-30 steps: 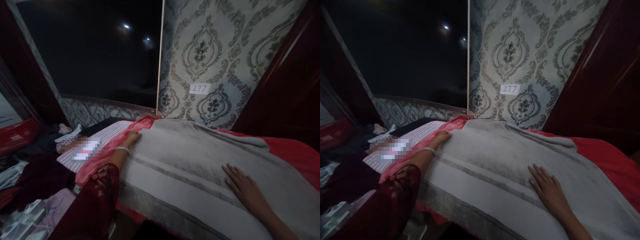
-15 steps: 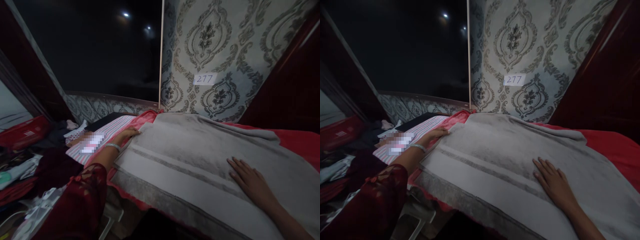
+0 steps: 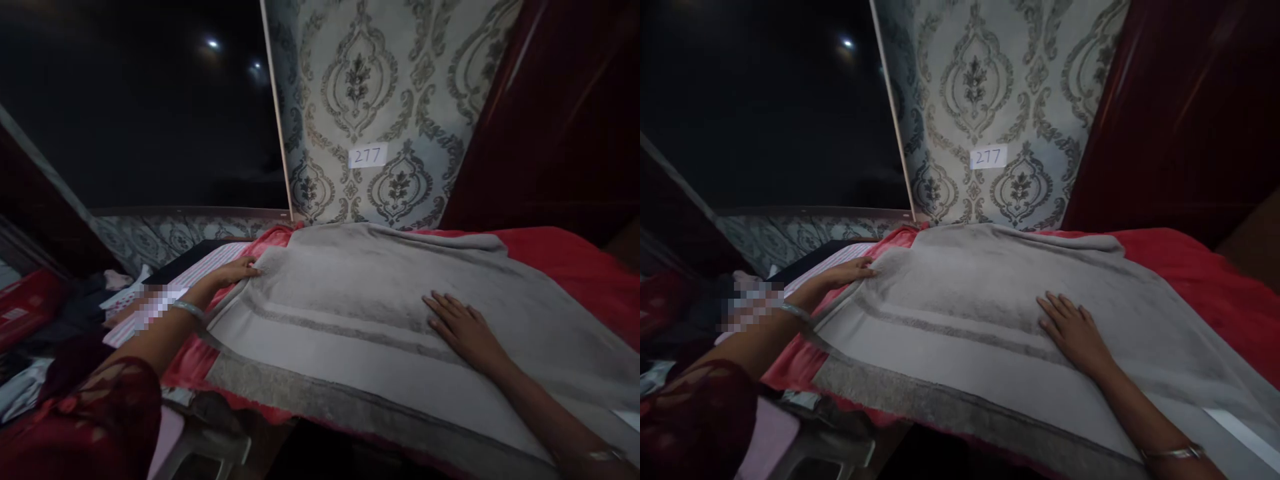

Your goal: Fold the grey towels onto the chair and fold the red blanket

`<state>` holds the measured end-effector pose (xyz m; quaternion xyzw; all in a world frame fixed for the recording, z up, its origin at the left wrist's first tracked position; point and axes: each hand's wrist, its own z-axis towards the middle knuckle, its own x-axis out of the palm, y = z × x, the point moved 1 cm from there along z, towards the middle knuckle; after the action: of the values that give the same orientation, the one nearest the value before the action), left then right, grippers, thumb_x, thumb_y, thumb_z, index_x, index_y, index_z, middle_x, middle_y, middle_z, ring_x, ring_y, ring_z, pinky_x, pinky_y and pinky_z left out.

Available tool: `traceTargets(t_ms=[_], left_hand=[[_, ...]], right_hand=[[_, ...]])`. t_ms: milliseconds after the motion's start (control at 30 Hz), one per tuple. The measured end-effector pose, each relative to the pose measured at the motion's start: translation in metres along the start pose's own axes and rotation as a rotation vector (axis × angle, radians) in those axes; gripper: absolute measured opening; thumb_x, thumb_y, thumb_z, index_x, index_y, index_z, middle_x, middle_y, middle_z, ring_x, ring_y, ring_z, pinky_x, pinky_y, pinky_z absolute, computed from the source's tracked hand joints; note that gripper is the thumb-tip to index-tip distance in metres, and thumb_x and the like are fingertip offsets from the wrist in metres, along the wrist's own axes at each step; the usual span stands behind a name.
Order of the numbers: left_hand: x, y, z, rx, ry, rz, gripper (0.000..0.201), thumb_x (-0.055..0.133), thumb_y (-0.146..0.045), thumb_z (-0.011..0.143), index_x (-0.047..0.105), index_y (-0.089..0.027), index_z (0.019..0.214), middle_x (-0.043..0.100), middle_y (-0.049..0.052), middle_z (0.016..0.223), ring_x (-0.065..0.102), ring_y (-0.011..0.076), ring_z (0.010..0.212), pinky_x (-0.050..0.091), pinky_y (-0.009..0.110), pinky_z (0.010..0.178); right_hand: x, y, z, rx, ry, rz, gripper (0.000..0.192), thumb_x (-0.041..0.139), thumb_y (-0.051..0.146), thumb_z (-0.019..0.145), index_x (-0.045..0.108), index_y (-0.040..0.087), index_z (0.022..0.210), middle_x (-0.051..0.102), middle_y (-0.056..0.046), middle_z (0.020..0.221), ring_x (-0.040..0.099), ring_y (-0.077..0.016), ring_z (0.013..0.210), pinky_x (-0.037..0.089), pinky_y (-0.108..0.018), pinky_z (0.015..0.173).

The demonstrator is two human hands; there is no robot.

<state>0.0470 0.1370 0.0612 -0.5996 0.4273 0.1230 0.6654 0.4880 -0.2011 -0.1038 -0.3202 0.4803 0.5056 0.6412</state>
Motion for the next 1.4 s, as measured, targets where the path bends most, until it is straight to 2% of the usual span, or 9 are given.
traceTargets(t_ms=[233, 333, 433, 600, 733, 967, 1100, 1233, 1400], left_hand=[[0.033, -0.112, -0.022, 0.114, 0.196, 0.003, 0.044, 0.065, -0.024, 0.071, 0.058, -0.022, 0.115, 0.065, -0.001, 0.075, 0.062, 0.0158, 0.053, 0.042, 0.023, 0.046], [0.075, -0.164, -0.034, 0.232, 0.164, 0.017, 0.042, 0.066, -0.024, 0.072, 0.059, -0.022, 0.114, 0.061, -0.003, 0.072, 0.058, 0.0139, 0.050, 0.042, 0.024, 0.046], [0.140, -0.198, -0.043, 0.358, 0.247, -0.015, 0.033, 0.062, -0.022, 0.075, 0.058, -0.020, 0.108, 0.057, -0.004, 0.065, 0.054, 0.0131, 0.046, 0.041, 0.024, 0.044], [0.259, -0.201, -0.053, 0.304, 0.371, 0.001, 0.027, 0.064, -0.018, 0.072, 0.055, -0.021, 0.097, 0.052, -0.006, 0.059, 0.046, 0.0109, 0.039, 0.036, 0.022, 0.038], [0.301, -0.187, -0.053, 0.294, 0.395, 0.013, 0.030, 0.068, -0.018, 0.069, 0.054, -0.021, 0.096, 0.049, -0.007, 0.056, 0.045, 0.0108, 0.037, 0.033, 0.022, 0.036], [0.292, -0.178, -0.049, 0.326, 0.635, -0.183, 0.041, 0.059, -0.045, 0.083, 0.055, -0.022, 0.117, 0.058, -0.004, 0.066, 0.058, 0.0131, 0.042, 0.044, 0.023, 0.043], [0.257, -0.168, -0.027, 0.437, 0.331, -0.116, 0.021, 0.058, -0.030, 0.081, 0.067, -0.017, 0.095, 0.066, 0.004, 0.078, 0.067, 0.0179, 0.072, 0.053, 0.027, 0.064], [0.201, -0.138, 0.005, 0.347, 0.015, -0.080, 0.033, 0.060, -0.021, 0.076, 0.065, -0.016, 0.108, 0.066, 0.011, 0.111, 0.060, 0.0250, 0.110, 0.051, 0.032, 0.090], [0.173, -0.090, 0.023, 0.139, -0.051, -0.045, 0.049, 0.058, -0.032, 0.082, 0.056, -0.011, 0.126, 0.065, 0.008, 0.091, 0.064, 0.0213, 0.082, 0.052, 0.029, 0.069]], right_hand=[[-0.006, 0.005, 0.003, 0.023, 0.023, 0.019, 0.059, 0.025, 0.054, 0.100, 0.044, 0.030, 0.151, 0.037, -0.006, 0.160, 0.033, -0.0303, 0.147, 0.032, -0.058, 0.114], [-0.008, 0.006, 0.005, 0.022, 0.032, 0.032, 0.058, 0.027, 0.052, 0.101, 0.042, 0.031, 0.152, 0.037, -0.006, 0.160, 0.033, -0.0312, 0.147, 0.031, -0.060, 0.115], [-0.011, 0.007, 0.006, 0.021, 0.032, 0.042, 0.056, 0.029, 0.050, 0.102, 0.041, 0.032, 0.153, 0.036, -0.006, 0.160, 0.032, -0.0312, 0.147, 0.030, -0.061, 0.115], [-0.019, 0.011, 0.008, 0.023, 0.055, 0.040, 0.054, 0.032, 0.046, 0.102, 0.041, 0.031, 0.153, 0.035, -0.007, 0.160, 0.032, -0.0310, 0.148, 0.030, -0.062, 0.115], [-0.025, 0.014, 0.009, 0.035, 0.082, 0.040, 0.053, 0.035, 0.045, 0.103, 0.040, 0.029, 0.154, 0.034, -0.008, 0.161, 0.030, -0.0301, 0.148, 0.028, -0.060, 0.116], [-0.025, 0.013, 0.009, 0.026, 0.071, 0.054, 0.054, 0.036, 0.044, 0.102, 0.041, 0.028, 0.153, 0.033, -0.010, 0.161, 0.030, -0.0310, 0.148, 0.027, -0.062, 0.116], [-0.028, 0.013, 0.009, 0.044, 0.088, 0.078, 0.052, 0.032, 0.044, 0.104, 0.040, 0.030, 0.153, 0.033, -0.008, 0.162, 0.029, -0.0295, 0.149, 0.026, -0.061, 0.116], [-0.039, 0.023, 0.019, 0.163, 0.184, 0.135, 0.052, 0.029, 0.047, 0.105, 0.046, 0.029, 0.150, 0.034, -0.007, 0.161, 0.028, -0.0313, 0.149, 0.027, -0.061, 0.116], [-0.042, 0.051, 0.045, 0.240, 0.128, 0.223, 0.046, 0.039, 0.046, 0.101, 0.062, 0.023, 0.134, 0.048, -0.011, 0.152, 0.039, -0.0342, 0.142, 0.035, -0.059, 0.111]])
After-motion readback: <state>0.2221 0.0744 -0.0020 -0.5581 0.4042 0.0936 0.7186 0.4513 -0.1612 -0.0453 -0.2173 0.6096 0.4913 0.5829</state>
